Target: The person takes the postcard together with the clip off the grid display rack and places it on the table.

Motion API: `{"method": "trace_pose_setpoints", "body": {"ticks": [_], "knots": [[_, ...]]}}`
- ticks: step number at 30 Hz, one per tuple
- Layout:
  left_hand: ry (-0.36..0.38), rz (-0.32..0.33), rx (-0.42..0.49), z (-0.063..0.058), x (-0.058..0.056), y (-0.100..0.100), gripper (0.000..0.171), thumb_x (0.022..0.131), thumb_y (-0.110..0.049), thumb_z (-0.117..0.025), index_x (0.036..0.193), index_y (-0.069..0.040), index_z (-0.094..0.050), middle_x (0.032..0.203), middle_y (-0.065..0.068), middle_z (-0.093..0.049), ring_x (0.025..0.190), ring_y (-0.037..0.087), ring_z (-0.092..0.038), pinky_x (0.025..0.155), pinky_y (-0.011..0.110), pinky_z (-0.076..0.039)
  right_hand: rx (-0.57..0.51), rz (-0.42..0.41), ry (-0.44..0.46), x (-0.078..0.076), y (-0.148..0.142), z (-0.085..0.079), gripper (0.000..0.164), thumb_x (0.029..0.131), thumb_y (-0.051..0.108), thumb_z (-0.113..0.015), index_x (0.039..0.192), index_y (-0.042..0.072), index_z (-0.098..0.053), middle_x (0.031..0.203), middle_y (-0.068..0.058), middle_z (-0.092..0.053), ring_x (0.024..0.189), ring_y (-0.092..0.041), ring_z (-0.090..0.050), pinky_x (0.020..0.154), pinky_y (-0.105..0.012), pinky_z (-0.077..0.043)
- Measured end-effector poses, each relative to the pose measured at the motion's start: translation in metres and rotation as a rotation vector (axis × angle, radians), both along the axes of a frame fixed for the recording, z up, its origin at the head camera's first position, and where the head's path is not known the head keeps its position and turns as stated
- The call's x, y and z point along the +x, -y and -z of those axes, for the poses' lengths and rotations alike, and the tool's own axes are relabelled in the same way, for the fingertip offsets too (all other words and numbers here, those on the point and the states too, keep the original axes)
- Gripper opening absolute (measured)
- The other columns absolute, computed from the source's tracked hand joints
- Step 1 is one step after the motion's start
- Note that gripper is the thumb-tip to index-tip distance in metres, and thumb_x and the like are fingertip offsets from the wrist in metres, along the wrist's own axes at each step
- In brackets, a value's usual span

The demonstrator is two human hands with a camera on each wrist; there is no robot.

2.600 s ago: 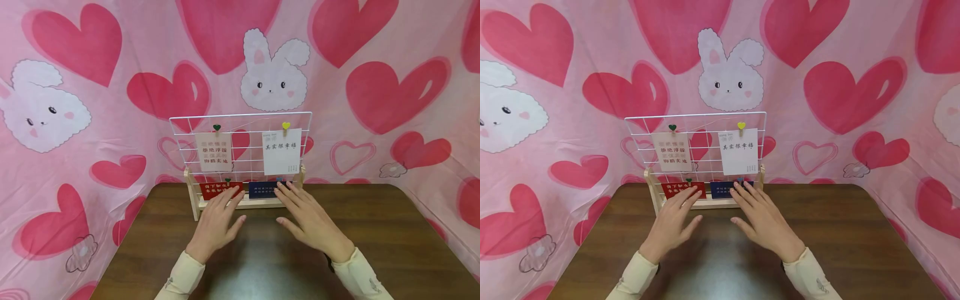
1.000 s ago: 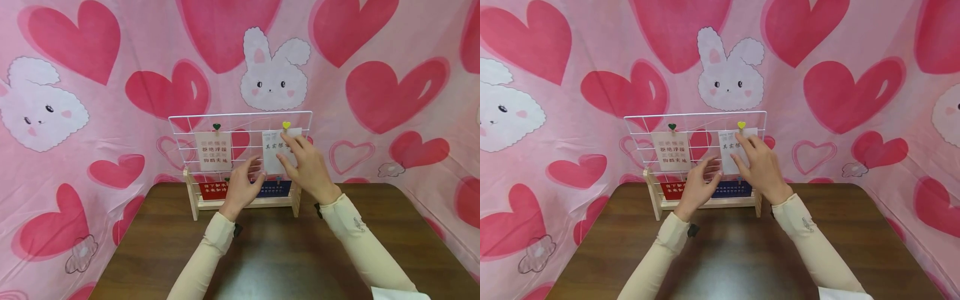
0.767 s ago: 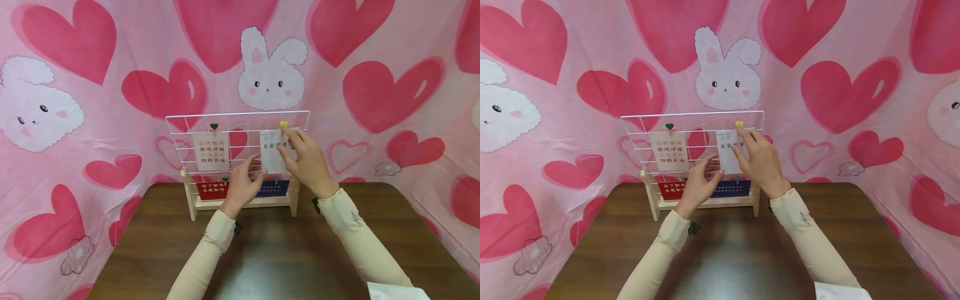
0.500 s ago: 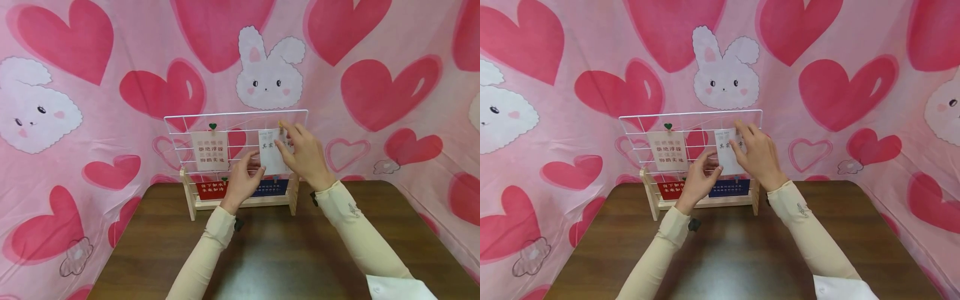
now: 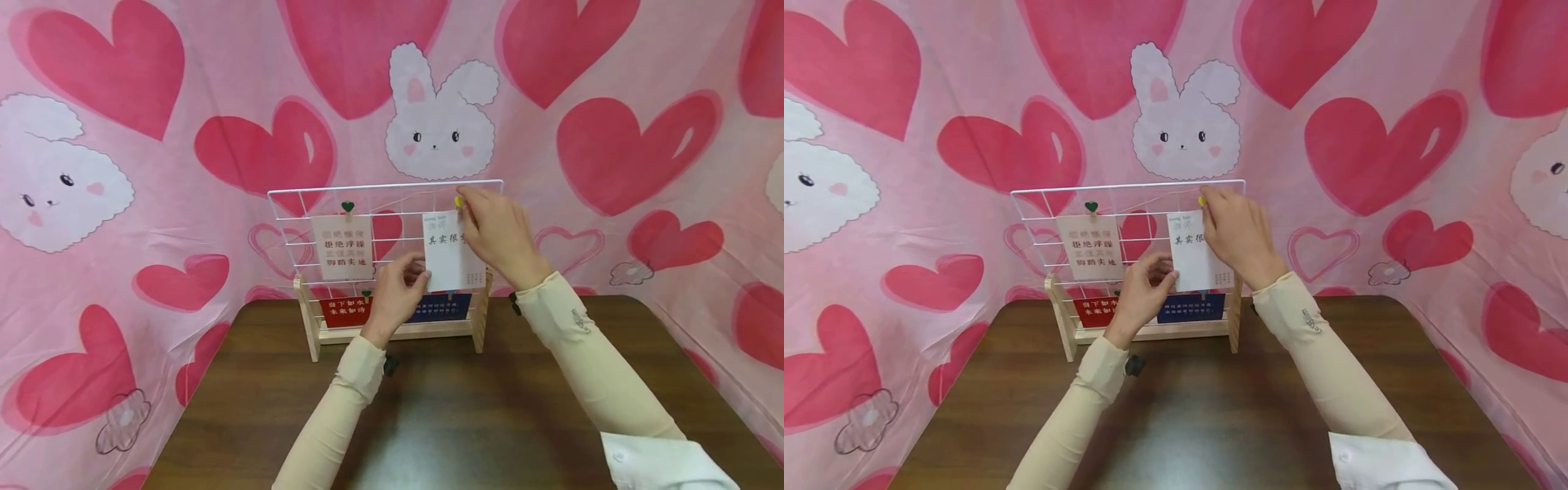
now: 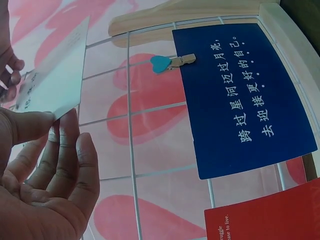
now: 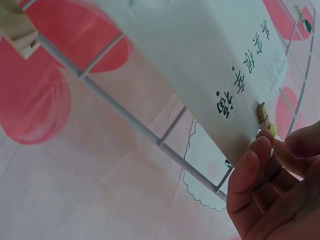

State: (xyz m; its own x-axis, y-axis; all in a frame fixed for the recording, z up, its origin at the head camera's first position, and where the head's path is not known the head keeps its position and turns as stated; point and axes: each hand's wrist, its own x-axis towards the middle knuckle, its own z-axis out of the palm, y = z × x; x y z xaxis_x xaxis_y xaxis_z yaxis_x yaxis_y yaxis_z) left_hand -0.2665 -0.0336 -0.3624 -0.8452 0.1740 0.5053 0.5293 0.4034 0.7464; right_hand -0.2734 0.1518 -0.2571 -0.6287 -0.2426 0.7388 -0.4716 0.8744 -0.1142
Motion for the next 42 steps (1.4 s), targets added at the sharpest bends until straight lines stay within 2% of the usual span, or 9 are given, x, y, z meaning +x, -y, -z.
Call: {"method": "trace_pose_setpoints", "body": {"ticks": [6, 15, 18, 23, 27, 36, 42], "knots": [[0.013, -0.005, -0.008, 0.0, 0.002, 0.001, 0.024, 0.092, -0.013, -0.065, 0.116, -0.014, -0.067, 0.097, 0.006, -0.074, 0.079, 0.013, -0.07, 0.075, 0.024, -0.059, 0.06, 0.055, 0.04, -0.001, 0.0, -0.003, 0.016, 0.099, 0.019, -0.048, 0.091, 0.011, -0.06, 0.066, -0.007, -0.058, 0.054, -0.026, -0.05, 0.044, -0.035, -0.035], [0.001, -0.01, -0.014, 0.0, 0.002, 0.001, 0.024, 0.092, -0.014, -0.065, 0.116, -0.013, -0.067, 0.095, 0.005, -0.074, 0.078, 0.012, -0.069, 0.074, 0.022, -0.059, 0.143, 0.115, 0.083, -0.001, 0.001, -0.008, 0.015, 0.096, 0.015, -0.048, 0.087, 0.009, -0.058, 0.056, -0.006, -0.047, 0.048, -0.025, -0.042, 0.04, -0.031, -0.03], [-0.002, -0.019, -0.018, 0.0, 0.001, 0.001, 0.023, 0.092, -0.014, -0.066, 0.115, -0.014, -0.067, 0.095, 0.005, -0.074, 0.078, 0.011, -0.069, 0.074, 0.022, -0.058, 0.159, 0.121, 0.089, -0.001, 0.0, -0.01, 0.016, 0.096, 0.016, -0.049, 0.093, 0.008, -0.063, 0.058, -0.008, -0.053, 0.048, -0.026, -0.045, 0.04, -0.034, -0.034], [0.005, -0.023, -0.017, 0.001, 0.0, 0.001, 0.023, 0.092, -0.014, -0.065, 0.115, -0.015, -0.067, 0.095, 0.004, -0.074, 0.077, 0.011, -0.069, 0.073, 0.022, -0.058, 0.111, 0.099, 0.118, -0.002, 0.0, -0.013, 0.016, 0.097, 0.018, -0.053, 0.103, 0.011, -0.066, 0.077, -0.013, -0.069, 0.058, -0.031, -0.057, 0.046, -0.041, -0.045], [0.009, -0.027, -0.019, 0.001, -0.001, 0.002, 0.023, 0.092, -0.014, -0.065, 0.115, -0.016, -0.067, 0.097, 0.004, -0.074, 0.078, 0.012, -0.069, 0.074, 0.023, -0.058, 0.065, 0.071, 0.117, -0.002, -0.001, -0.014, 0.014, 0.098, 0.019, -0.055, 0.103, 0.012, -0.066, 0.088, -0.013, -0.073, 0.068, -0.032, -0.064, 0.05, -0.042, -0.048], [0.009, -0.033, -0.022, 0.0, 0.0, 0.003, 0.024, 0.092, -0.015, -0.065, 0.116, -0.016, -0.067, 0.099, 0.005, -0.074, 0.081, 0.012, -0.07, 0.075, 0.024, -0.059, 0.04, 0.008, 0.084, -0.005, -0.003, -0.014, 0.013, 0.098, 0.018, -0.056, 0.101, 0.01, -0.065, 0.088, -0.012, -0.074, 0.07, -0.03, -0.065, 0.052, -0.042, -0.05], [-0.009, -0.043, -0.026, -0.001, 0.001, 0.002, 0.024, 0.092, -0.016, -0.066, 0.115, -0.015, -0.067, 0.097, 0.004, -0.074, 0.08, 0.011, -0.069, 0.077, 0.023, -0.058, 0.009, -0.017, -0.019, 0.002, -0.003, -0.022, 0.012, 0.097, 0.015, -0.055, 0.096, 0.007, -0.064, 0.08, -0.014, -0.072, 0.065, -0.032, -0.062, 0.056, -0.043, -0.048]]}}
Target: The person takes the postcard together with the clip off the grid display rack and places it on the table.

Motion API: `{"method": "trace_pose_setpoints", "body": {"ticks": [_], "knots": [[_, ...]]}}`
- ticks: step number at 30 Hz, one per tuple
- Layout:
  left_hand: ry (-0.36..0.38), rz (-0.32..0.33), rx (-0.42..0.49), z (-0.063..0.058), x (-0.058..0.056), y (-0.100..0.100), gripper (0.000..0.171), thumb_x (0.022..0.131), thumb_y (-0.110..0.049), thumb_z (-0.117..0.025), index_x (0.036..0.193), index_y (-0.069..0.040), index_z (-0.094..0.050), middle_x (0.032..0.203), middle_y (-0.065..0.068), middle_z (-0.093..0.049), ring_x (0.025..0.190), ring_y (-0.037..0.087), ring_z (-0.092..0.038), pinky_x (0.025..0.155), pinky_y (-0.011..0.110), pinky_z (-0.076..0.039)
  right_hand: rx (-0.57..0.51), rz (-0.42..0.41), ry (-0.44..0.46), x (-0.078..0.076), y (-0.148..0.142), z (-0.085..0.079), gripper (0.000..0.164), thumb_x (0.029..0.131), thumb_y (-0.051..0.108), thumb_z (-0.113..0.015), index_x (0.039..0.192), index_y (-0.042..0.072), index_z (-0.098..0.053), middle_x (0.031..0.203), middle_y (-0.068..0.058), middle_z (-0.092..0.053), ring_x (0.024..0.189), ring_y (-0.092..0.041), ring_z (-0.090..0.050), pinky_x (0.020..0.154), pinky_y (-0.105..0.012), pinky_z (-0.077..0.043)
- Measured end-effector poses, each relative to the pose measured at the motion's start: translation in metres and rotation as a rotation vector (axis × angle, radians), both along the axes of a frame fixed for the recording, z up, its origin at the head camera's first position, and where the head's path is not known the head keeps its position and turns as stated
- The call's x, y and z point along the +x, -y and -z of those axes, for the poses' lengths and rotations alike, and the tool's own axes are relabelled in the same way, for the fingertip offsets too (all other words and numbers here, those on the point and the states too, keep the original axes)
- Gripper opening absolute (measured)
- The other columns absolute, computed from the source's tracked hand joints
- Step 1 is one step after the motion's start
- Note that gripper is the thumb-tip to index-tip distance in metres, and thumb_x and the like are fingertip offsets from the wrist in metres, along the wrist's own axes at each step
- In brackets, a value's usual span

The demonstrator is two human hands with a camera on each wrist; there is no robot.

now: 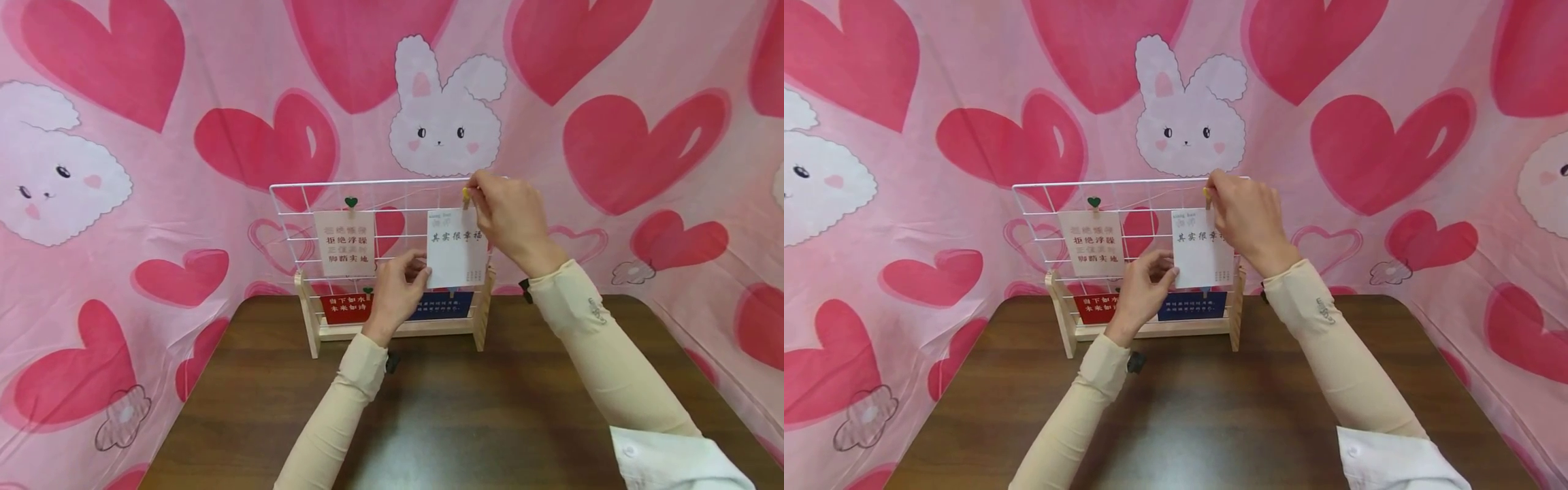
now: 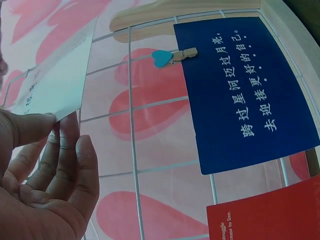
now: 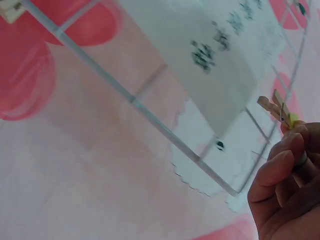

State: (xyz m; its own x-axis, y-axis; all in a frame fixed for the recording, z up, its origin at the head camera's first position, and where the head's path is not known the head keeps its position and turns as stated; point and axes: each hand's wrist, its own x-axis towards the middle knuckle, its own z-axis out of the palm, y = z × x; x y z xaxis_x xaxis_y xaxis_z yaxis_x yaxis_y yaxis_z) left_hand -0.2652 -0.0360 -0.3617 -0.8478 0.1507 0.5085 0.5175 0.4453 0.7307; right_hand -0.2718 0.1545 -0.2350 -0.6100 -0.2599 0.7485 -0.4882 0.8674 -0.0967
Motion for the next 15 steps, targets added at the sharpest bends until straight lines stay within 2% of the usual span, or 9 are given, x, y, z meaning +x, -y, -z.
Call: {"method": "trace_pose_setpoints", "body": {"ticks": [3, 7, 15], "knots": [[0.002, 0.009, -0.001, 0.0, 0.002, -0.003, 0.023, 0.092, -0.017, -0.066, 0.115, -0.015, -0.067, 0.096, 0.004, -0.074, 0.078, 0.011, -0.068, 0.077, 0.022, -0.058, -0.021, -0.02, -0.063, 0.005, -0.002, -0.005, 0.013, 0.097, 0.015, -0.055, 0.094, 0.006, -0.064, 0.077, -0.014, -0.071, 0.063, -0.032, -0.063, 0.056, -0.044, -0.048], [0.019, 0.028, 0.005, -0.001, 0.005, -0.008, 0.024, 0.092, -0.015, -0.066, 0.115, -0.015, -0.067, 0.096, 0.004, -0.074, 0.076, 0.011, -0.067, 0.075, 0.022, -0.058, -0.037, -0.045, -0.096, 0.013, -0.009, -0.009, 0.014, 0.096, 0.015, -0.056, 0.095, 0.004, -0.066, 0.08, -0.014, -0.072, 0.064, -0.032, -0.064, 0.056, -0.042, -0.049], [0.052, 0.074, 0.022, 0.001, 0.013, -0.015, 0.025, 0.091, -0.014, -0.067, 0.116, -0.014, -0.067, 0.097, 0.003, -0.074, 0.078, 0.011, -0.068, 0.073, 0.022, -0.058, -0.044, -0.013, -0.171, 0.026, -0.036, -0.011, 0.019, 0.096, 0.017, -0.057, 0.098, 0.003, -0.069, 0.071, -0.015, -0.069, 0.049, -0.026, -0.05, 0.048, -0.034, -0.036]]}}
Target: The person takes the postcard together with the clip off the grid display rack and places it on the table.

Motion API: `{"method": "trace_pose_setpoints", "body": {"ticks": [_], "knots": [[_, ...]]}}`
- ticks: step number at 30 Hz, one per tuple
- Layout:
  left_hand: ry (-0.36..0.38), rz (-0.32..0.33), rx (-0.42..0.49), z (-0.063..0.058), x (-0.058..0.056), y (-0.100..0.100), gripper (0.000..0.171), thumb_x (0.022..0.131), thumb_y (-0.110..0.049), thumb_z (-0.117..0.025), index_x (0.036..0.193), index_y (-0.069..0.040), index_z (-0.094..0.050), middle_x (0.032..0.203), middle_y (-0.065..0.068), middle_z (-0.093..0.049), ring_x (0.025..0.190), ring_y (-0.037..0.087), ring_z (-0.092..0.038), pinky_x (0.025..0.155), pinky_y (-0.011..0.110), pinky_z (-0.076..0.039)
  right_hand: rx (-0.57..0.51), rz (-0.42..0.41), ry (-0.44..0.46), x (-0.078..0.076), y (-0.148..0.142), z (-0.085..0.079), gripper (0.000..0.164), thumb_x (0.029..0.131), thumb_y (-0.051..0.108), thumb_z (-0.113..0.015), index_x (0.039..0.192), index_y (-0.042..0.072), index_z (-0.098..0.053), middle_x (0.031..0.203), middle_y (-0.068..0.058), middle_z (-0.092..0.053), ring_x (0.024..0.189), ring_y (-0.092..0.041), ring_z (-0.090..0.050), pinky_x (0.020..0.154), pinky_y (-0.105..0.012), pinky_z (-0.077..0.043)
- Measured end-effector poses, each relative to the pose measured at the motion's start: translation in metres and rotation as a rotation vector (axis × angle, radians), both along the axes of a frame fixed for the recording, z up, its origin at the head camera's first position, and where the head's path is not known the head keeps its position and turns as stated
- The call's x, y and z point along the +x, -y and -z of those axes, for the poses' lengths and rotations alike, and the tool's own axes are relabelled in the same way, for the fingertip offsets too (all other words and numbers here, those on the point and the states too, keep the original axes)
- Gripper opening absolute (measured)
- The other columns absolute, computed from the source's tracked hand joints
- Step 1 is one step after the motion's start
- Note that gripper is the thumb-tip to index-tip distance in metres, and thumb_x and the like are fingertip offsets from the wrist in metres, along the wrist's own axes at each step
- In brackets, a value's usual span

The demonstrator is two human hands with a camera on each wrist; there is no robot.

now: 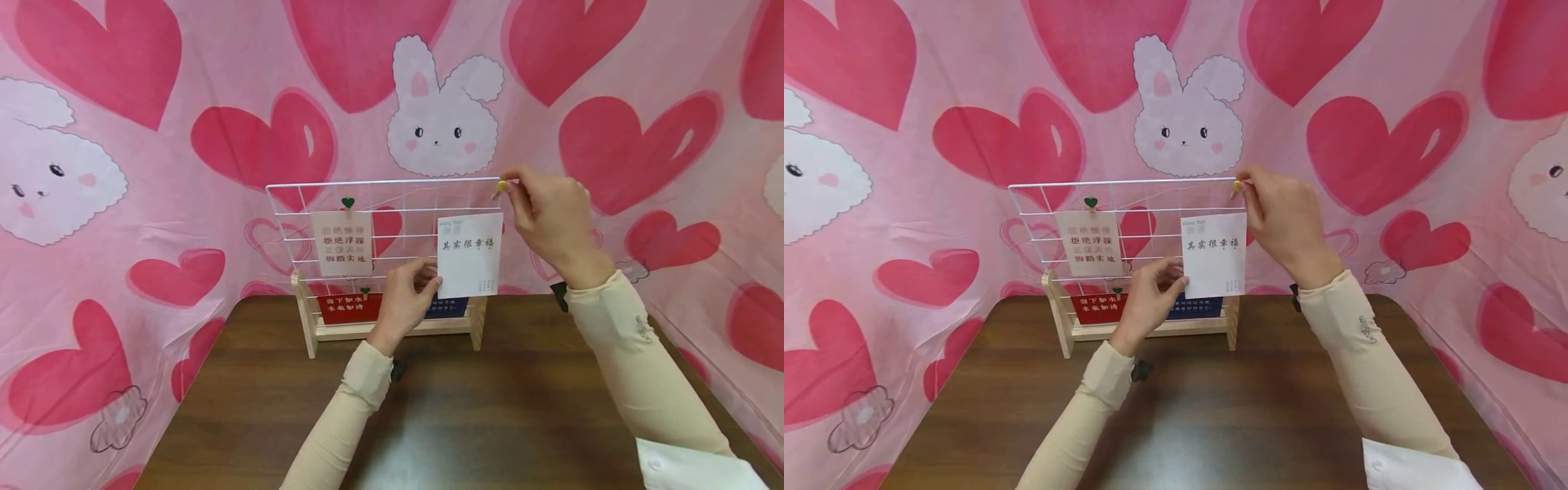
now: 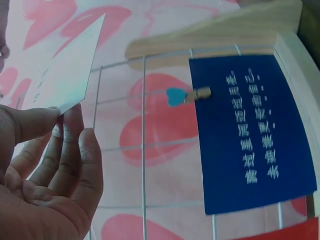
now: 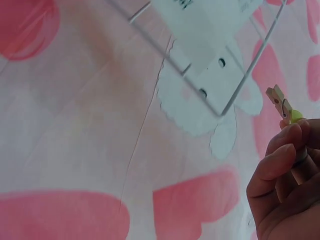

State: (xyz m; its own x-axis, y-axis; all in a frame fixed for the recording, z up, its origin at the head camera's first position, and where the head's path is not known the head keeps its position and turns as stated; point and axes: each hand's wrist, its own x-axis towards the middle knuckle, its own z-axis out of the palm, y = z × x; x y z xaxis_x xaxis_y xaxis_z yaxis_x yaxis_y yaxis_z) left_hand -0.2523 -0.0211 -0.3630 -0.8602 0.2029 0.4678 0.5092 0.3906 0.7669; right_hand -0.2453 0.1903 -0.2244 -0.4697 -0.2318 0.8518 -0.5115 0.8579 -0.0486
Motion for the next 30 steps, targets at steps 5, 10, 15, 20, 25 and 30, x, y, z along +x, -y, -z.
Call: {"method": "trace_pose_setpoints", "body": {"ticks": [5, 10, 15, 20, 25, 30], "knots": [[0.037, 0.07, 0.031, 0.007, 0.006, -0.005, 0.024, 0.089, -0.014, -0.069, 0.114, -0.013, -0.068, 0.096, 0.003, -0.074, 0.077, 0.009, -0.067, 0.072, 0.02, -0.058, -0.024, 0.033, -0.005, 0.005, -0.018, 0.005, 0.016, 0.095, 0.015, -0.057, 0.099, 0.003, -0.068, 0.062, -0.012, -0.062, 0.048, -0.02, -0.041, 0.047, -0.031, -0.031], [0.082, 0.123, 0.019, 0.018, 0.011, -0.013, 0.025, 0.089, -0.013, -0.069, 0.114, -0.012, -0.068, 0.094, 0.004, -0.074, 0.075, 0.008, -0.068, 0.071, 0.019, -0.058, -0.044, 0.053, 0.031, 0.007, -0.038, 0.02, 0.015, 0.095, 0.01, -0.055, 0.101, 0.001, -0.065, 0.064, -0.013, -0.062, 0.052, -0.021, -0.044, 0.051, -0.036, -0.036], [0.134, 0.156, 0.012, 0.033, 0.016, -0.021, 0.022, 0.088, -0.012, -0.07, 0.11, -0.012, -0.068, 0.09, 0.005, -0.074, 0.071, 0.006, -0.068, 0.068, 0.017, -0.057, -0.061, 0.075, 0.09, 0.007, -0.056, 0.038, 0.017, 0.094, 0.009, -0.054, 0.101, -0.001, -0.065, 0.075, -0.016, -0.07, 0.056, -0.025, -0.054, 0.053, -0.039, -0.039], [0.21, 0.19, -0.012, 0.048, 0.022, -0.029, 0.023, 0.088, -0.013, -0.07, 0.111, -0.013, -0.067, 0.092, 0.004, -0.074, 0.073, 0.003, -0.067, 0.071, 0.016, -0.056, -0.056, 0.1, 0.145, 0.01, -0.072, 0.057, 0.014, 0.092, 0.007, -0.056, 0.099, 0.0, -0.066, 0.077, -0.016, -0.071, 0.059, -0.029, -0.058, 0.052, -0.041, -0.04], [0.281, 0.216, -0.027, 0.06, 0.026, -0.034, 0.022, 0.088, -0.012, -0.07, 0.109, -0.014, -0.066, 0.094, 0.004, -0.074, 0.073, 0.005, -0.067, 0.072, 0.018, -0.057, -0.039, 0.131, 0.21, 0.013, -0.087, 0.076, 0.012, 0.091, 0.006, -0.059, 0.098, 0.002, -0.067, 0.076, -0.015, -0.071, 0.061, -0.029, -0.059, 0.052, -0.041, -0.039], [0.365, 0.239, -0.035, 0.076, 0.028, -0.037, 0.02, 0.087, -0.009, -0.071, 0.105, -0.012, -0.064, 0.091, 0.005, -0.074, 0.072, 0.015, -0.07, 0.064, 0.019, -0.056, 0.0, 0.146, 0.286, 0.016, -0.102, 0.104, 0.012, 0.09, 0.006, -0.062, 0.101, 0.002, -0.066, 0.074, -0.014, -0.07, 0.056, -0.023, -0.056, 0.051, -0.036, -0.04]]}}
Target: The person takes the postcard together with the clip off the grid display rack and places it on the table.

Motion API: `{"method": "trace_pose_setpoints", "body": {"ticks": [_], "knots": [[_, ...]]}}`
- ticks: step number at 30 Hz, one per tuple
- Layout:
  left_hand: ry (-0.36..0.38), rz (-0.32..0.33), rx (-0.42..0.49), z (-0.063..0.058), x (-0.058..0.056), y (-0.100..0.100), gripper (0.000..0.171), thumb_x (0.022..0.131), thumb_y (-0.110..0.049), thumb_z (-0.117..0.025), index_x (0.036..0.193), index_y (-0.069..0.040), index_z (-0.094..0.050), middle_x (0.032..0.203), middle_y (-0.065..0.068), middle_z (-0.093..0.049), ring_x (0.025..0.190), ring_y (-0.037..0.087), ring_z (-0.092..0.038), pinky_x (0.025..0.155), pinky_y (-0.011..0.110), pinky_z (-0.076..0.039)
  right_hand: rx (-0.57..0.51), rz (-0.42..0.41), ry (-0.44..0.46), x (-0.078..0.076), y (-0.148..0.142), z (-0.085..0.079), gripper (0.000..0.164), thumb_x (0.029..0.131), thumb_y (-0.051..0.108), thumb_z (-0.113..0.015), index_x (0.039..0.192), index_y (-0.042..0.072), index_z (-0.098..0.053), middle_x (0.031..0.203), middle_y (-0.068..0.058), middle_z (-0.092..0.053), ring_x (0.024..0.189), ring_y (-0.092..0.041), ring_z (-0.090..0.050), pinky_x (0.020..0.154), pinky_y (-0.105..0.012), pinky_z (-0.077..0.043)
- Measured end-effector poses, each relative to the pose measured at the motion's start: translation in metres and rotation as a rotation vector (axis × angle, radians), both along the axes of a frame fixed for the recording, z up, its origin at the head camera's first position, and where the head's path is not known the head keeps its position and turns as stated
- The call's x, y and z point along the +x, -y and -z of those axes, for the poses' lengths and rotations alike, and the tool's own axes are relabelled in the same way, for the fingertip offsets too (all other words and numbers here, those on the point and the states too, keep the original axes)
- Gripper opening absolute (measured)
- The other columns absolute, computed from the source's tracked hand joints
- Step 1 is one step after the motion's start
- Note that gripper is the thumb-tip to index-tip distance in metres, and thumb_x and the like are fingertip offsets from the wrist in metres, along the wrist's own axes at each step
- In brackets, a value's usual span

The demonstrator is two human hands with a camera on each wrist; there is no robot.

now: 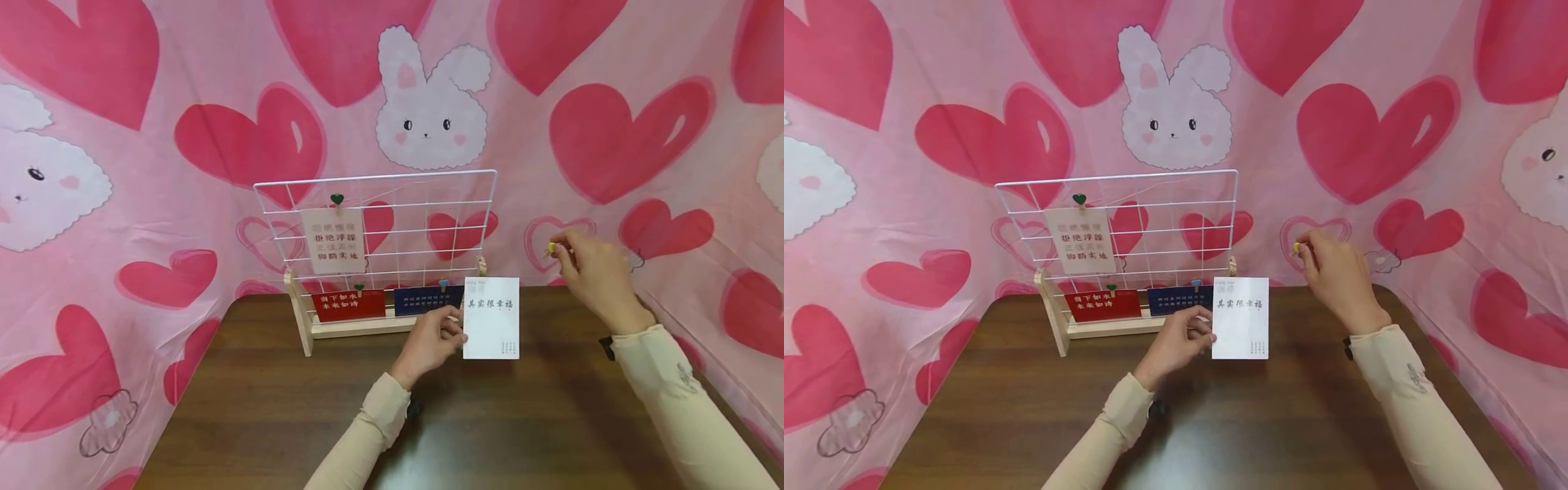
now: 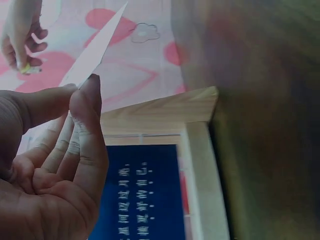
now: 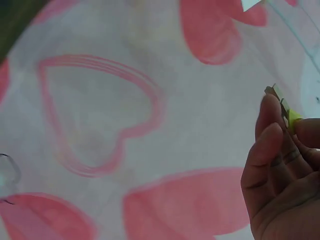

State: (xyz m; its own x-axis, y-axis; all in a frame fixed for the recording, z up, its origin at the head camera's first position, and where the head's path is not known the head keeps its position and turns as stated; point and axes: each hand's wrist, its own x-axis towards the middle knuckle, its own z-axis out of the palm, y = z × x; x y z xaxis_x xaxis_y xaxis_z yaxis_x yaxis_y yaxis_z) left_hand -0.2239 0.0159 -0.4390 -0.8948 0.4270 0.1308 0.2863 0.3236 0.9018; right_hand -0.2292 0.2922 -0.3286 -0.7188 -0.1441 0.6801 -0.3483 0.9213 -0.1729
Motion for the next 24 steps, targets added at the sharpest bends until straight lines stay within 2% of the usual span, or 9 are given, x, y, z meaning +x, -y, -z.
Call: {"method": "trace_pose_setpoints", "body": {"ticks": [3, 9, 13, 19, 24], "knots": [[0.038, 0.005, -0.012, 0.01, 0.004, -0.002, 0.021, 0.086, -0.007, -0.071, 0.105, -0.011, -0.063, 0.086, 0.005, -0.073, 0.068, 0.019, -0.07, 0.057, 0.02, -0.055, 0.018, -0.008, 0.043, 0.0, -0.007, 0.017, 0.011, 0.089, 0.007, -0.063, 0.1, 0.004, -0.066, 0.07, -0.009, -0.07, 0.054, -0.018, -0.054, 0.051, -0.033, -0.039], [0.087, 0.006, -0.049, 0.024, 0.011, -0.007, 0.021, 0.085, -0.003, -0.071, 0.103, -0.01, -0.063, 0.077, 0.002, -0.071, 0.061, 0.015, -0.067, 0.051, 0.02, -0.053, -0.002, -0.045, 0.103, -0.002, -0.021, 0.054, 0.007, 0.088, 0.002, -0.064, 0.092, 0.007, -0.067, 0.061, 0.001, -0.064, 0.055, -0.01, -0.053, 0.056, -0.031, -0.04], [0.124, 0.014, -0.051, 0.03, 0.013, -0.01, 0.021, 0.083, -0.001, -0.071, 0.102, -0.008, -0.062, 0.074, 0.003, -0.071, 0.056, 0.01, -0.065, 0.049, 0.021, -0.053, -0.029, -0.039, 0.169, -0.002, -0.031, 0.076, 0.009, 0.088, 0.001, -0.064, 0.095, 0.005, -0.067, 0.06, 0.002, -0.064, 0.055, -0.008, -0.055, 0.058, -0.032, -0.042], [0.133, 0.03, -0.107, 0.039, 0.016, -0.015, 0.02, 0.082, -0.002, -0.073, 0.098, -0.007, -0.062, 0.069, 0.0, -0.07, 0.051, 0.007, -0.062, 0.047, 0.019, -0.052, -0.09, -0.04, 0.338, -0.003, -0.045, 0.102, 0.011, 0.089, 0.0, -0.061, 0.099, 0.002, -0.066, 0.067, -0.002, -0.068, 0.056, -0.004, -0.057, 0.053, -0.024, -0.042], [0.149, 0.037, -0.12, 0.046, 0.019, -0.02, 0.021, 0.082, -0.003, -0.073, 0.099, -0.006, -0.062, 0.067, -0.001, -0.07, 0.048, 0.006, -0.061, 0.046, 0.019, -0.052, -0.142, -0.06, 0.537, -0.007, -0.053, 0.119, 0.017, 0.092, 0.002, -0.057, 0.106, -0.002, -0.066, 0.075, -0.008, -0.07, 0.06, -0.008, -0.061, 0.05, -0.022, -0.045]]}}
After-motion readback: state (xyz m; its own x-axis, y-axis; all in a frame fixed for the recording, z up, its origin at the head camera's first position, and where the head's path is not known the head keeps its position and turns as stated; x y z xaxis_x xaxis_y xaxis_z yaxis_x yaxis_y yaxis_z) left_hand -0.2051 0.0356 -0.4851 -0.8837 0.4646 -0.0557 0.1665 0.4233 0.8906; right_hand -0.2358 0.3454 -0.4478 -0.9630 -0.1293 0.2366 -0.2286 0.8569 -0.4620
